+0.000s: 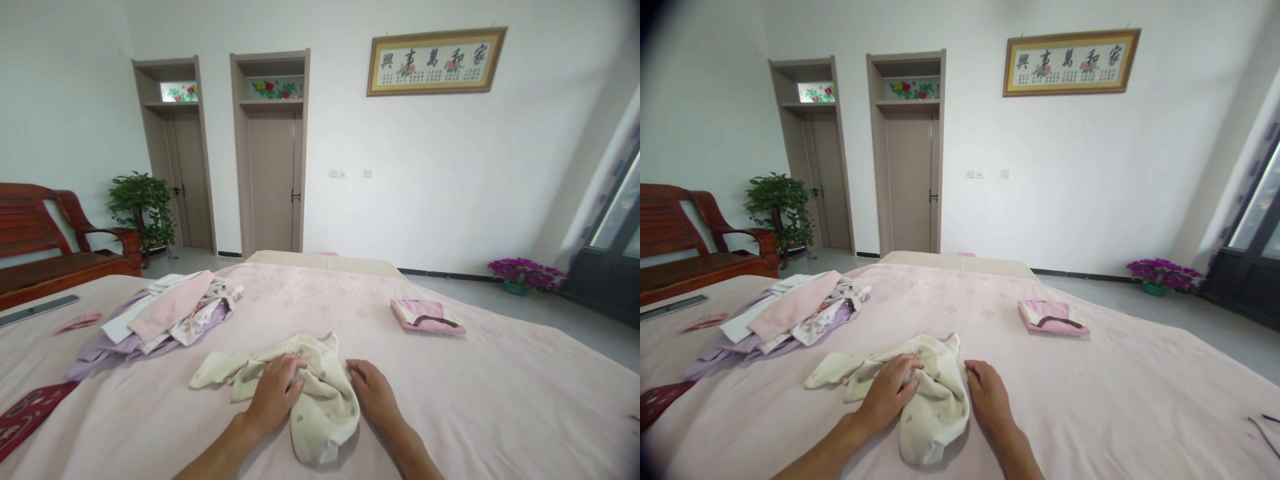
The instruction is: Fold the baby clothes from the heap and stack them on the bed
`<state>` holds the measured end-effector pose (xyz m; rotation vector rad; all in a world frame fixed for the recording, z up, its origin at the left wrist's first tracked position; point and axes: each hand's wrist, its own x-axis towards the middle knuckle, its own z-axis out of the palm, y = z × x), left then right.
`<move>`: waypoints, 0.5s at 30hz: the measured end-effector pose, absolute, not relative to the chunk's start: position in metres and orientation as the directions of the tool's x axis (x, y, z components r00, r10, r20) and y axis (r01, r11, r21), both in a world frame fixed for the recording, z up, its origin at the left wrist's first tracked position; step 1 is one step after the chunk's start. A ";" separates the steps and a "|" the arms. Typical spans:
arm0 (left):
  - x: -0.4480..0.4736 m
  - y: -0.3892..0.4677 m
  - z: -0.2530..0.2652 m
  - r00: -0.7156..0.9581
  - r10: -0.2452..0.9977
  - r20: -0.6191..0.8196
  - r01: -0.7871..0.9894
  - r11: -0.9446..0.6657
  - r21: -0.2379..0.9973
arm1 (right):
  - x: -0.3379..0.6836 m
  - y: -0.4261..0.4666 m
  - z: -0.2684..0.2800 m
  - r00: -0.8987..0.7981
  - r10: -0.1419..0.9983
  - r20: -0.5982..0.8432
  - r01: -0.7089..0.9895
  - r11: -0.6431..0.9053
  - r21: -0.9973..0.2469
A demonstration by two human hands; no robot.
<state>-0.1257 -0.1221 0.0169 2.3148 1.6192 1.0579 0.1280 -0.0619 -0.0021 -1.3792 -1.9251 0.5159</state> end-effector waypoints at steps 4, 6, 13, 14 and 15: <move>-0.125 -0.120 0.013 0.190 0.860 0.473 0.790 -0.420 0.447 | 0.128 -0.063 0.000 -0.214 0.924 0.317 0.667 0.375 -0.644; -0.125 -0.121 0.012 0.198 0.858 0.474 0.790 -0.426 0.441 | 0.128 -0.063 0.001 -0.227 0.915 0.333 0.670 0.395 -0.628; -0.127 -0.119 0.008 0.219 0.849 0.481 0.787 -0.445 0.427 | 0.126 -0.066 0.004 -0.296 0.889 0.349 0.703 0.450 -0.551; -0.128 -0.119 0.008 0.222 0.848 0.482 0.789 -0.447 0.423 | 0.125 -0.066 0.004 -0.306 0.884 0.354 0.701 0.461 -0.545; -0.128 -0.119 0.008 0.226 0.846 0.482 0.790 -0.449 0.418 | 0.125 -0.067 0.004 -0.316 0.879 0.357 0.697 0.470 -0.541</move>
